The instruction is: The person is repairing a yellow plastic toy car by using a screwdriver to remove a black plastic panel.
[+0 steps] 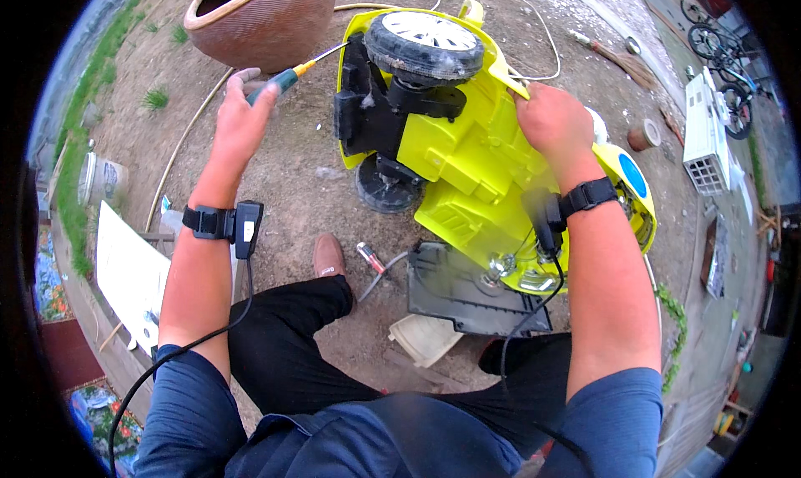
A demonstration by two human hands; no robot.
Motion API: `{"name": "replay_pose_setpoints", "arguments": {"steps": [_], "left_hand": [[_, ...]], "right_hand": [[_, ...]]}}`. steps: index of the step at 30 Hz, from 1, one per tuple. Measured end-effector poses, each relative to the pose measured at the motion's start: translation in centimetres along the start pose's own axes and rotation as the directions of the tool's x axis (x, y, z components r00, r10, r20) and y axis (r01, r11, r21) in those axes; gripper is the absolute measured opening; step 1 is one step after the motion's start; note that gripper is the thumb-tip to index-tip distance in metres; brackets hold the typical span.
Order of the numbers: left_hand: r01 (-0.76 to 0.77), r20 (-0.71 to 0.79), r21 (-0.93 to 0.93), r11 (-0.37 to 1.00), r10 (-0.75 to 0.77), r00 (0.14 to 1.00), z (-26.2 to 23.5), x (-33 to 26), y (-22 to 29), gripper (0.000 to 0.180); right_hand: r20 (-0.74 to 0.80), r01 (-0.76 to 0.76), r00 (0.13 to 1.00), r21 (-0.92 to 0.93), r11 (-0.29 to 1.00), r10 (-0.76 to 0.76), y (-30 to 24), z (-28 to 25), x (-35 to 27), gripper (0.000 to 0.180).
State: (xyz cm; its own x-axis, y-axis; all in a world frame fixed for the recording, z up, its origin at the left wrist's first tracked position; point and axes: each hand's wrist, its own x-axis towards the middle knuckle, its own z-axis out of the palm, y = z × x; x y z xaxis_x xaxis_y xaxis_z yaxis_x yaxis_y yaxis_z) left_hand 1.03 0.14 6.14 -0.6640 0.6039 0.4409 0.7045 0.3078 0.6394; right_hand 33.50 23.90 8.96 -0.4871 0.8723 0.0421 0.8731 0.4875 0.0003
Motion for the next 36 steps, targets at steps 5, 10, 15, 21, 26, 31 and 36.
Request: {"name": "replay_pose_setpoints", "arguments": {"steps": [5,10,15,21,26,31,36], "left_hand": [[0.069,0.016,-0.056,0.996,-0.069,0.998,0.0,-0.3,0.8,0.045],[-0.233,-0.143,0.108,0.967,0.247,0.958,0.5,0.0,-1.8,0.044],[0.355,0.176,-0.25,0.901,-0.319,0.931,-0.2,0.4,1.5,0.044],[0.096,-0.018,-0.143,0.985,-0.099,0.995,0.2,0.0,-0.2,0.043],[0.205,0.029,-0.202,0.958,-0.203,0.979,0.1,0.2,0.4,0.044],[0.469,0.251,-0.325,0.821,-0.404,0.88,-0.5,0.6,1.6,0.05],[0.223,0.062,-0.281,0.934,-0.214,0.975,-0.1,-0.1,0.3,0.051]], "right_hand": [[-0.016,0.001,1.0,-0.008,1.0,-0.001,0.2,0.1,-0.1,0.045],[-0.022,0.03,0.999,0.0,1.0,-0.03,-0.1,0.1,0.0,0.045],[-0.023,-0.006,1.0,-0.013,1.0,0.006,0.5,0.4,0.1,0.045],[-0.026,0.024,0.999,-0.01,1.0,-0.024,0.2,0.3,0.0,0.045],[-0.015,0.006,1.0,-0.001,1.0,-0.006,0.0,-0.1,-0.2,0.046],[-0.02,0.004,1.0,-0.013,1.0,-0.004,0.4,0.2,-0.1,0.046],[-0.018,0.01,1.0,-0.02,1.0,-0.01,-0.1,0.0,-0.1,0.045]]}}
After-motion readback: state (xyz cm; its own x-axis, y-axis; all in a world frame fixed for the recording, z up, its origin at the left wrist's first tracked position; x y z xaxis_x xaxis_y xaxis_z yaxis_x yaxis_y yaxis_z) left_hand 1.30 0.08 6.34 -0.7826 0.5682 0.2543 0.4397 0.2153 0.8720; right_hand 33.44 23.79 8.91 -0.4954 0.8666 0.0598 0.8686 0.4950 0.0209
